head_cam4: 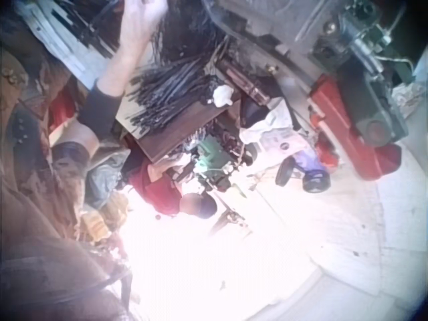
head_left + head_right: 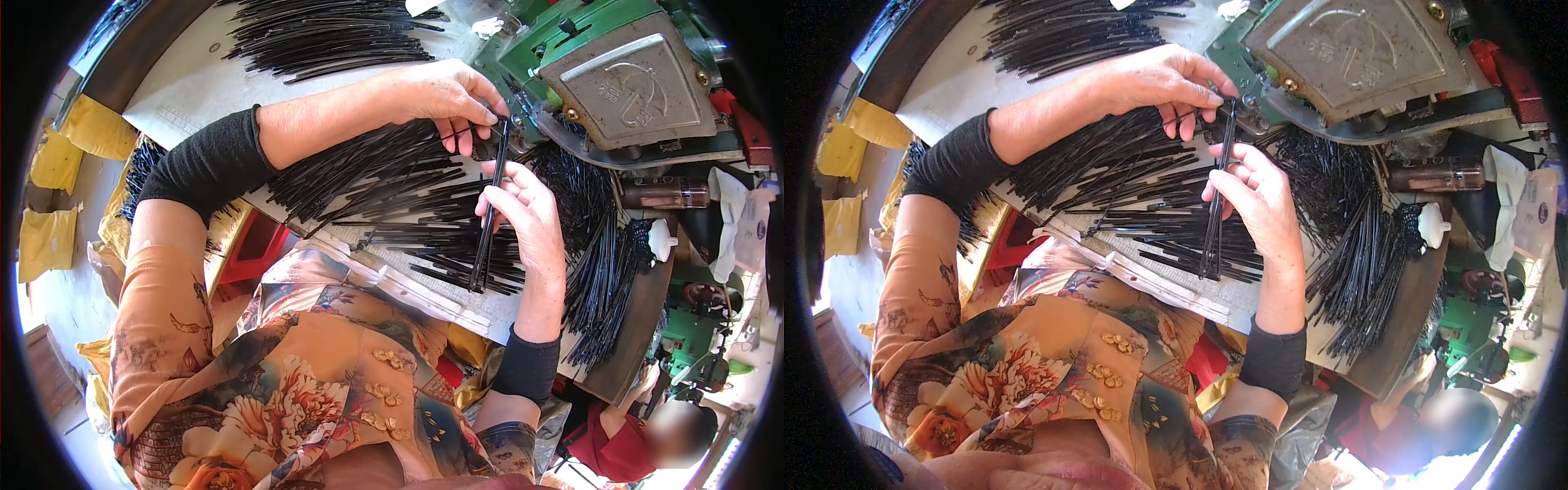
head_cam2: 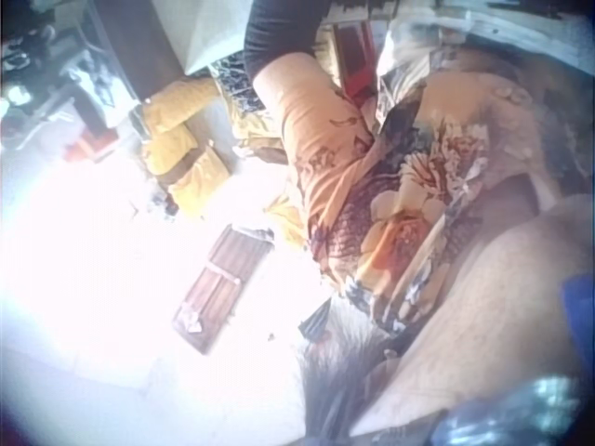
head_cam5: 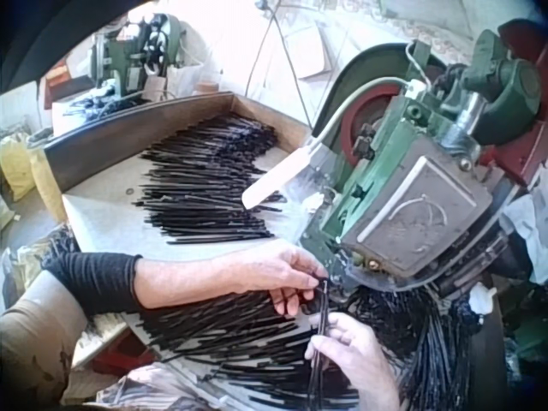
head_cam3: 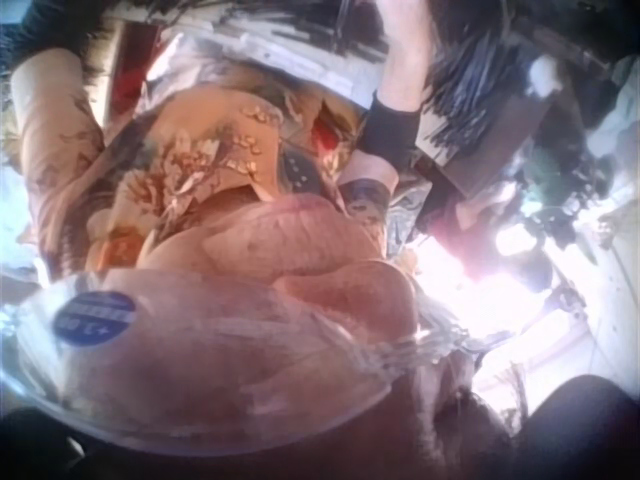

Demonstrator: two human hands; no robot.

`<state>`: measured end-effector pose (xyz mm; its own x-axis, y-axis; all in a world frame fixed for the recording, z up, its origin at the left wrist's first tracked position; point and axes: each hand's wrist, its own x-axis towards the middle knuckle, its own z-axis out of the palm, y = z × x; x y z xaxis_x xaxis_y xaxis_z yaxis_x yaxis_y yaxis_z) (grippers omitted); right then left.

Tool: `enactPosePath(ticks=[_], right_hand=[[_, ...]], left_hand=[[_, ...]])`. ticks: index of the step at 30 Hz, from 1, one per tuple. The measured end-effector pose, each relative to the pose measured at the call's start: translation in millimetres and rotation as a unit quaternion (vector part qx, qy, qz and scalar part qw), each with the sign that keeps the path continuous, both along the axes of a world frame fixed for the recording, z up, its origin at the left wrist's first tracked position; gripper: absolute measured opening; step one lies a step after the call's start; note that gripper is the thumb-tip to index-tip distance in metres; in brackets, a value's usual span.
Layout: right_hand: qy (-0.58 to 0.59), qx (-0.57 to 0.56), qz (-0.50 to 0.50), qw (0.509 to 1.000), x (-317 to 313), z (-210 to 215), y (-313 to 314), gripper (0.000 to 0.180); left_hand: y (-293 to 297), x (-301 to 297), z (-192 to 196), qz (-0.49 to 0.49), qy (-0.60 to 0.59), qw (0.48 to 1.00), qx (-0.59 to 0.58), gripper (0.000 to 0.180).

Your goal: The person sorts long, thin black plastic components into groups by hand, then places them into a processing machine.

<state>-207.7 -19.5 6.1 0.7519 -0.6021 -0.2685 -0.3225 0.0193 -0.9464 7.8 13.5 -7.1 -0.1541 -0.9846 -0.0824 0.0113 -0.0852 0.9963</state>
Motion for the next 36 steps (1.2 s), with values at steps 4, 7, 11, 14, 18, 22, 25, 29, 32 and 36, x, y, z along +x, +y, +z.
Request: enactPosePath(ticks=[4,7,11,14,18,22,25,29,32,36], right_hand=[[0.002,0.002,-0.001,1.0,0,0,-1,0.033],[-0.008,-0.004,-0.006,1.0,0,-1,1,0.033],[-0.036,0.005,-0.021,0.999,0,-2,0,0.034],[-0.051,0.001,-0.03,0.998,0,-6,-1,0.034],[-0.07,0.003,-0.047,0.996,1,-9,-2,0.035],[-0.078,0.011,-0.049,0.996,0,-10,-5,0.035],[-0.074,0.012,-0.047,0.996,-1,-13,-7,0.035],[-0.09,0.035,-0.048,0.994,0,-15,-6,0.034],[-0.116,0.07,-0.063,0.989,1,-16,-5,0.031],[-0.146,0.117,-0.084,0.979,2,-21,-5,0.025]], left_hand=[[1,-2,2,0.004,-0.015,1.0,-0.005,0.035],[0,-5,3,0.005,-0.024,1.0,-0.019,0.035],[0,-8,4,0.004,-0.025,0.999,-0.04,0.035],[-3,-10,3,0.003,-0.021,0.998,-0.056,0.035],[-9,-11,4,0.006,-0.034,0.997,-0.066,0.034],[-12,-13,7,0.007,-0.047,0.997,-0.067,0.034],[-14,-12,7,0.004,-0.055,0.997,-0.061,0.034],[-12,-14,10,0.03,-0.046,0.998,-0.025,0.034],[-12,-12,10,0.037,-0.043,0.998,0.011,0.031],[-14,-9,3,0.016,-0.01,0.999,0.036,0.028]])
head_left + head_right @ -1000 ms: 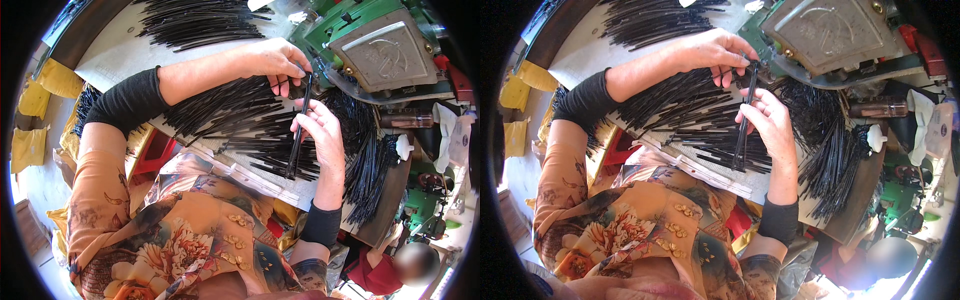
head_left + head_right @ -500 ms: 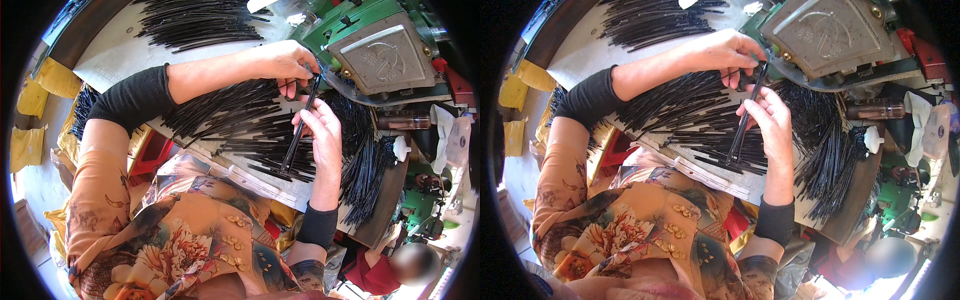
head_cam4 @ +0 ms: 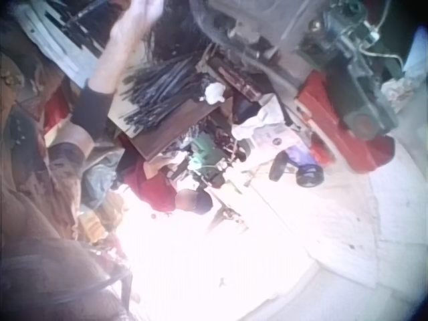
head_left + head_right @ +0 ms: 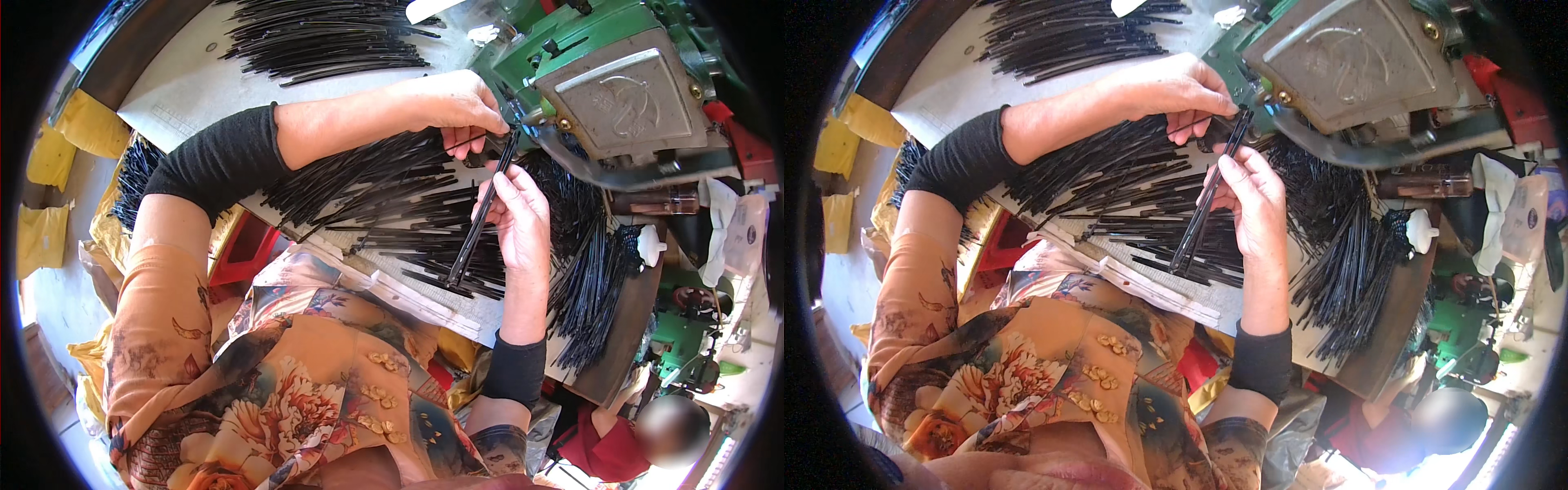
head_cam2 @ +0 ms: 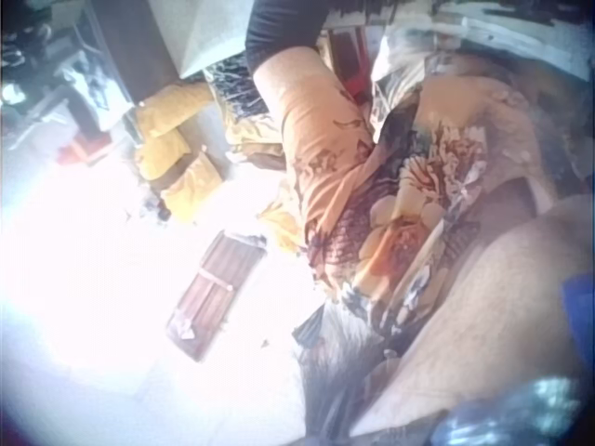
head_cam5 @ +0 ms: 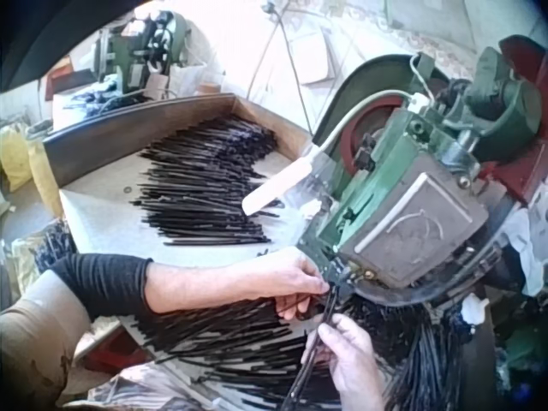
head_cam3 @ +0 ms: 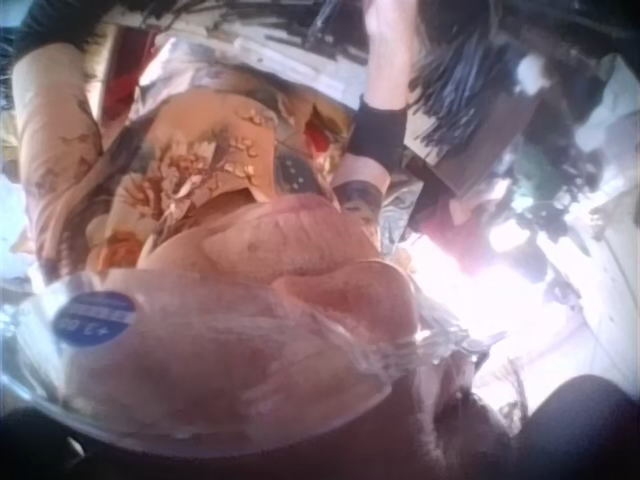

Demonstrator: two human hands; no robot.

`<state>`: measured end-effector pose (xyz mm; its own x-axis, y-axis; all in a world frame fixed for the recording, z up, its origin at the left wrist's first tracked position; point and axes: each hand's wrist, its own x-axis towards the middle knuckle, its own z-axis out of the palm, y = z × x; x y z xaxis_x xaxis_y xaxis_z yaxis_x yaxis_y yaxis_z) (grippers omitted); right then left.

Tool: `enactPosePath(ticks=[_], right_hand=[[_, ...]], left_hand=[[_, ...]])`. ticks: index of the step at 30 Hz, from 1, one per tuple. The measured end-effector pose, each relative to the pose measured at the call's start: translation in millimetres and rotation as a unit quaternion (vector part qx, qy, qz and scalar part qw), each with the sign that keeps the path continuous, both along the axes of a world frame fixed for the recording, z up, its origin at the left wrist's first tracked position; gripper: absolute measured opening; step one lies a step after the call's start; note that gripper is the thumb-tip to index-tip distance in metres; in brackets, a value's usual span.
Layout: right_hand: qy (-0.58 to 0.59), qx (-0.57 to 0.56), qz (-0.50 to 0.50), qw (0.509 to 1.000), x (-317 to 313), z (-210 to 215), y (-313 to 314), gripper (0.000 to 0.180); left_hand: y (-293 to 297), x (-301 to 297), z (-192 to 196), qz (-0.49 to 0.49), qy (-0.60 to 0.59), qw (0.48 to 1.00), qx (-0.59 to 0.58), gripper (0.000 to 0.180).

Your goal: The person sorts long, thin black plastic components into groups by hand, then places them into a processing machine.

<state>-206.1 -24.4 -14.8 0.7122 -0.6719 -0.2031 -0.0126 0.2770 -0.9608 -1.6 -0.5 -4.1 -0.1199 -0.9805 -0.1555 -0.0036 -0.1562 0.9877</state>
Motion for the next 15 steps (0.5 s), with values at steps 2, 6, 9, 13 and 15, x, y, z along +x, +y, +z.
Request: enactPosePath(ticks=[2,6,9,13,15], right_hand=[[-0.013,0.001,-0.009,1.0,2.4,-0.8,0.4,0.023],[-0.036,0.01,-0.037,0.999,5.0,-1.0,1.0,0.02],[-0.014,-0.004,-0.062,0.998,7.0,1.7,3.7,0.019],[-0.001,-0.03,-0.059,0.998,8.1,3.1,1.2,0.02],[-0.006,-0.022,-0.049,0.999,9.0,3.0,0.3,0.021]], left_hand=[[1.1,-0.8,0.7,-0.001,0.005,1.0,-0.013,0.027],[2.1,-3.1,4.8,0.005,-0.014,1.0,-0.022,0.027],[4.6,-3.3,6.0,0.008,-0.015,1.0,-0.024,0.026],[5.9,-3.5,4.6,-0.013,0.038,0.999,-0.009,0.024],[5.4,-4.1,4.0,-0.013,0.047,0.999,-0.004,0.024]])
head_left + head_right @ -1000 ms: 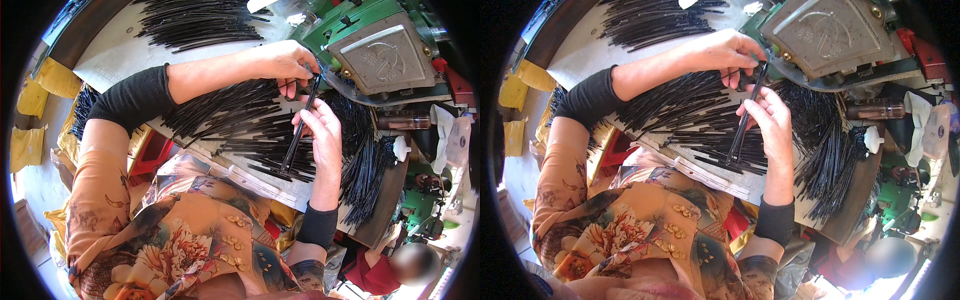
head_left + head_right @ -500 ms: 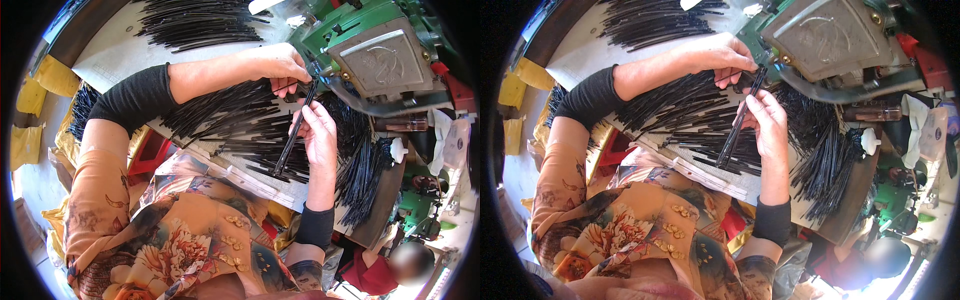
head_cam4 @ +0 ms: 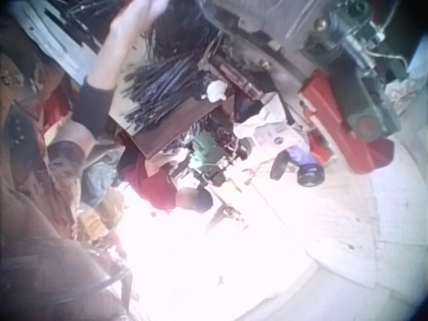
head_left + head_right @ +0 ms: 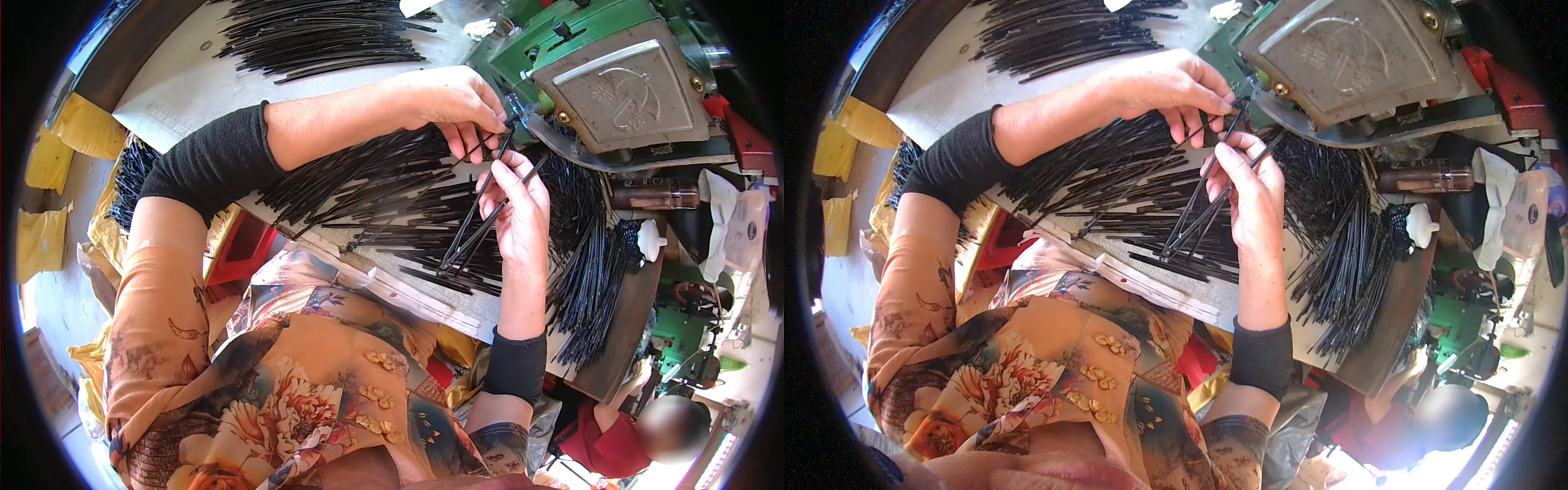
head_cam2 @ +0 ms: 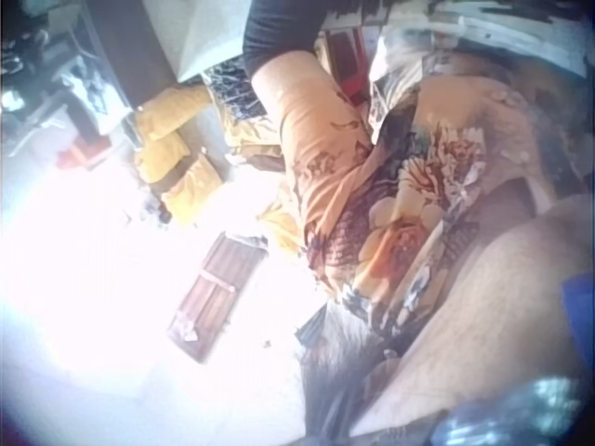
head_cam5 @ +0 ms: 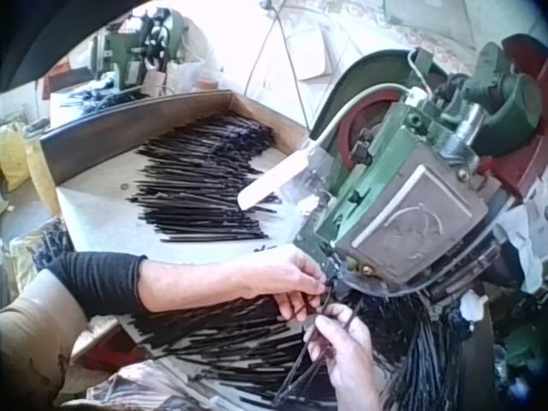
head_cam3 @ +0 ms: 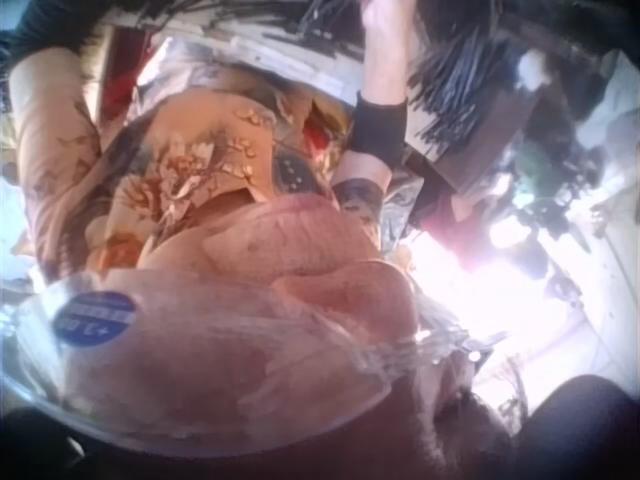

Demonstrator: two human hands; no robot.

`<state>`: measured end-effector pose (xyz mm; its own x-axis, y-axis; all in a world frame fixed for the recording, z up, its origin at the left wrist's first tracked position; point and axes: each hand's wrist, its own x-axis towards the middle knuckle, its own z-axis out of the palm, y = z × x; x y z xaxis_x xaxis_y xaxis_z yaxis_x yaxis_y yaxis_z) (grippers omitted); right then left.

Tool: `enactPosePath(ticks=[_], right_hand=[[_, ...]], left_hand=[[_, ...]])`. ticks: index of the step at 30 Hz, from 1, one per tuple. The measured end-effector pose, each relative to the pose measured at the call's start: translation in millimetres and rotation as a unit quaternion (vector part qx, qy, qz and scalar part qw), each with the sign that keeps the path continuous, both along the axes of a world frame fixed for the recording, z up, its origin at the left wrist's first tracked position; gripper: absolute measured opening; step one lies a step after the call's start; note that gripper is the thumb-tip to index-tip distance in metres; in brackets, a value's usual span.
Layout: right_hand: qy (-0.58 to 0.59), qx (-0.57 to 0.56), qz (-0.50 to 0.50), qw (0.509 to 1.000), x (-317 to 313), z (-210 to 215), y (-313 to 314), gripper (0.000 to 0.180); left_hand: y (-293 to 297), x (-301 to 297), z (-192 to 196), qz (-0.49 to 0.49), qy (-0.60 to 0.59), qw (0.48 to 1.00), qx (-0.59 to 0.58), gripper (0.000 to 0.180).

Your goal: The person sorts long, thin black plastic components into groups by hand, then places them into a processing machine.

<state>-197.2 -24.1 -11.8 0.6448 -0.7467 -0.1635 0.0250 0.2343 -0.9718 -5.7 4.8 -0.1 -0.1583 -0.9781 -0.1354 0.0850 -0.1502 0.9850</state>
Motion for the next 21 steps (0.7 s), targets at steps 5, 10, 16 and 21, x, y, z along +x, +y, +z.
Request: enactPosePath(ticks=[5,10,16,21], right_hand=[[-0.003,0.002,0.008,1.0,0.4,0.1,-1.8,0.022],[-0.007,0.006,0.016,1.0,0.8,2.3,-3.0,0.021],[0.006,-0.002,0.01,1.0,2.2,2.5,-4.5,0.02],[-0.008,-0.004,0.027,1.0,0.8,2.8,-9.0,0.019]], left_hand=[[-1.7,0.2,-3.6,-0.001,0.018,1.0,0.004,0.024],[-1.2,-0.9,-4.8,0.003,0.027,1.0,-0.006,0.023],[-1.9,-1.4,-7.0,0.003,0.038,0.999,-0.01,0.023],[-3.1,-2.0,-8.8,0.008,0.052,0.999,-0.005,0.024]])
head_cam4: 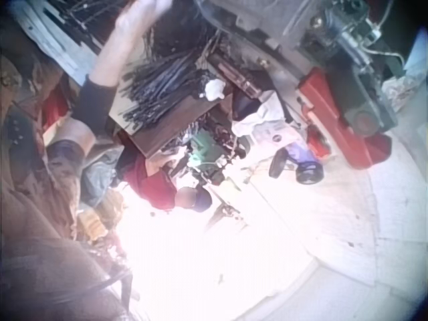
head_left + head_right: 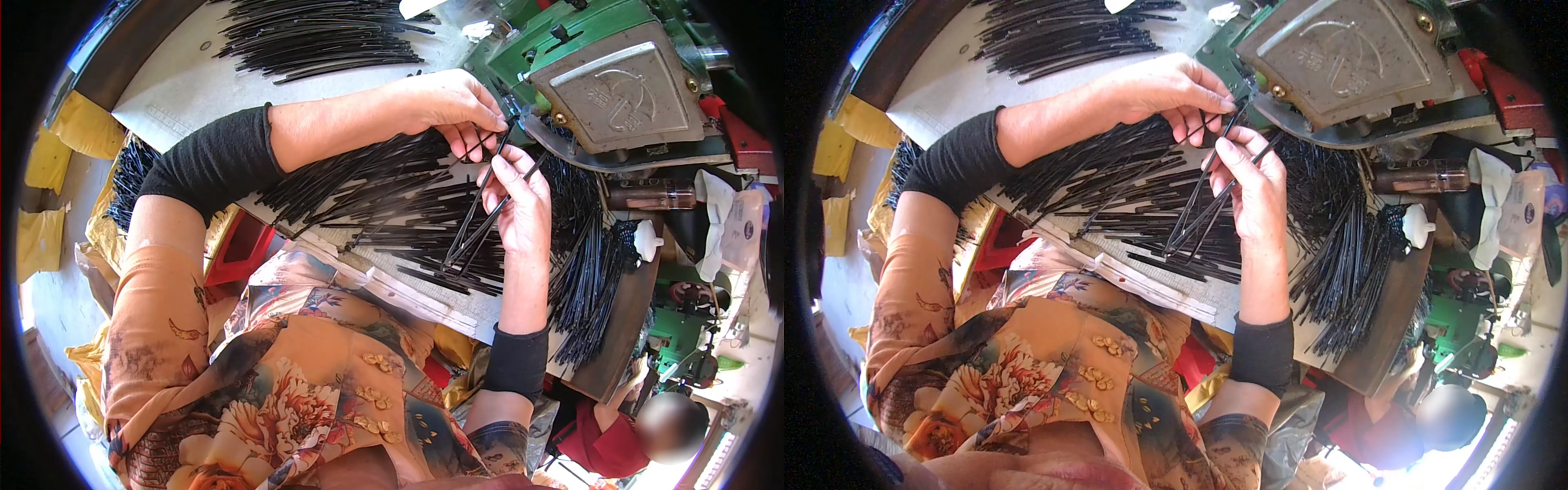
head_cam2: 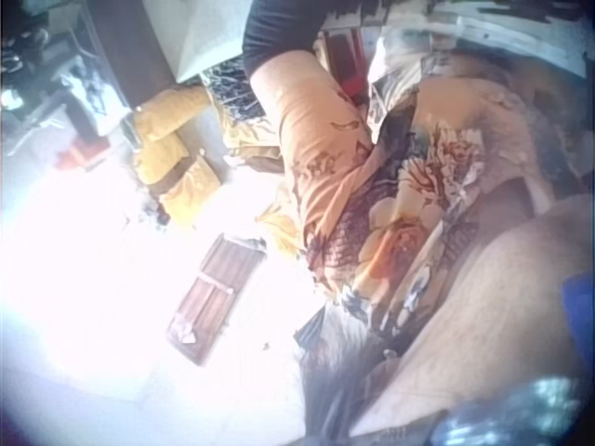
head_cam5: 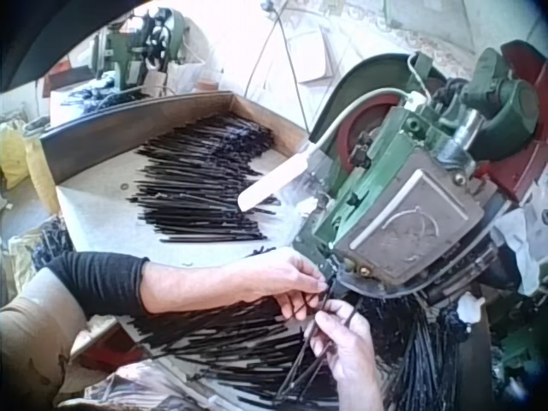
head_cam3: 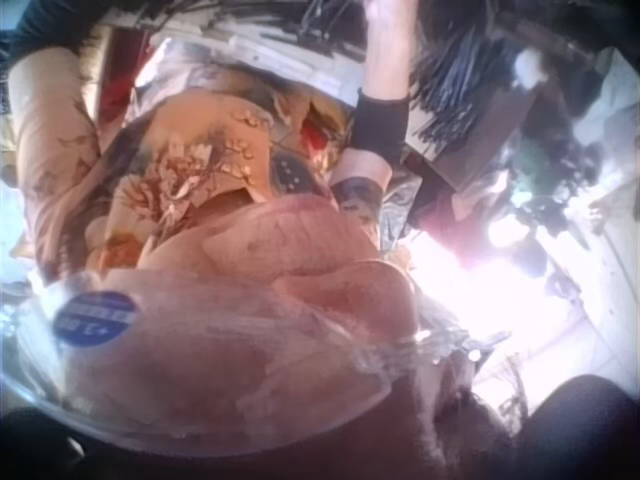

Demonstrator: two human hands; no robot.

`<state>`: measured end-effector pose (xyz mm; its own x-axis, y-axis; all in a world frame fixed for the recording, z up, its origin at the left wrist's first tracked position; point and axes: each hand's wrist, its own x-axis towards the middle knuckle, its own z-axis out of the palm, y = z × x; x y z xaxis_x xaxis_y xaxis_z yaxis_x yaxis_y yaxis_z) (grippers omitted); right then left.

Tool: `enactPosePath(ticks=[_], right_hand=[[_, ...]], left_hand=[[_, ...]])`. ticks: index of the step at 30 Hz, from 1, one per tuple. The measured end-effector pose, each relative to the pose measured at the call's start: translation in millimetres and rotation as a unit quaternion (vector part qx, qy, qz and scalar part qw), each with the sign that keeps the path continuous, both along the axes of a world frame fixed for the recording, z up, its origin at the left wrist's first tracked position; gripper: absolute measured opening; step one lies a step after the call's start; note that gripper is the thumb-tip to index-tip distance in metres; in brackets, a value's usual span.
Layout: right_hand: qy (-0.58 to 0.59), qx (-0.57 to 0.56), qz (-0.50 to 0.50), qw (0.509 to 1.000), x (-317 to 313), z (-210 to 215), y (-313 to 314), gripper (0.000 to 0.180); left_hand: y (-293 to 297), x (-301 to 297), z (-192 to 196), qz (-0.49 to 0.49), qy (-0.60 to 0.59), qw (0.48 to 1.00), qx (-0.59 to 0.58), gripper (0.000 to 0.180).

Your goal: The person sorts long, thin black plastic components into groups by hand, then places them into a processing machine.

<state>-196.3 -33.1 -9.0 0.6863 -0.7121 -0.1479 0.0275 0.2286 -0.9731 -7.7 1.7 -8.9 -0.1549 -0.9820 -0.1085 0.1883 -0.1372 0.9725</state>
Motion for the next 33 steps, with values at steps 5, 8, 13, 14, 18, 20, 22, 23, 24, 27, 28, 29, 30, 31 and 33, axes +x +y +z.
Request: enactPosePath(ticks=[5,8,13,14,18,20,22,23,24,27,28,29,30,31,33], right_hand=[[0.017,-0.018,-0.01,1.0,2,2,-3,0.019],[0.029,-0.028,-0.015,0.999,6,1,-3,0.02],[0.039,-0.025,-0.005,0.999,5,2,-6,0.02],[0.022,0.002,0.003,1.0,6,2,-7,0.019],[-0.01,0.038,-0.002,0.999,9,-4,-6,0.018],[-0.017,0.045,-0.008,0.999,9,-5,-4,0.018],[-0.046,0.067,-0.008,0.997,9,-3,0,0.018],[-0.035,0.048,-0.007,0.998,10,-2,0,0.018],[-0.035,0.05,-0.008,0.998,11,0,2,0.018],[-0.01,0.065,-0.026,0.998,8,-4,5,0.023],[-0.023,0.12,0.006,0.992,5,-6,2,0.023],[-0.018,0.12,-0.004,0.993,3,-7,0,0.022],[-0.012,0.12,-0.012,0.993,1,-3,0,0.021],[-0.032,0.12,0.004,0.992,-3,-1,0,0.02],[0.01,0.089,-0.012,0.996,-13,11,3,0.02]], left_hand=[[-1,-2,0,0.01,-0.013,1.0,-0.005,0.025],[-1,0,-2,0.018,-0.036,0.999,-0.004,0.026],[-2,0,2,0.02,-0.049,0.999,-0.004,0.027],[-3,1,1,0.02,-0.046,0.999,-0.001,0.028],[-3,-1,-1,0.024,-0.061,0.998,-0.008,0.027],[-3,-1,-2,0.022,-0.055,0.998,-0.014,0.026],[0,-4,1,0.029,-0.057,0.998,-0.018,0.027],[1,-5,3,0.036,-0.059,0.997,-0.023,0.027],[2,-5,4,0.035,-0.059,0.997,-0.021,0.027],[5,-7,5,0.036,-0.153,0.986,-0.049,0.03],[4,-8,6,0.037,-0.195,0.978,-0.062,0.031],[3,-8,8,0.039,-0.21,0.975,-0.069,0.031],[3,-8,11,0.042,-0.221,0.971,-0.083,0.032],[4,-7,13,0.026,-0.232,0.969,-0.085,0.033],[3,-4,10,-0.007,-0.263,0.96,-0.097,0.03]])
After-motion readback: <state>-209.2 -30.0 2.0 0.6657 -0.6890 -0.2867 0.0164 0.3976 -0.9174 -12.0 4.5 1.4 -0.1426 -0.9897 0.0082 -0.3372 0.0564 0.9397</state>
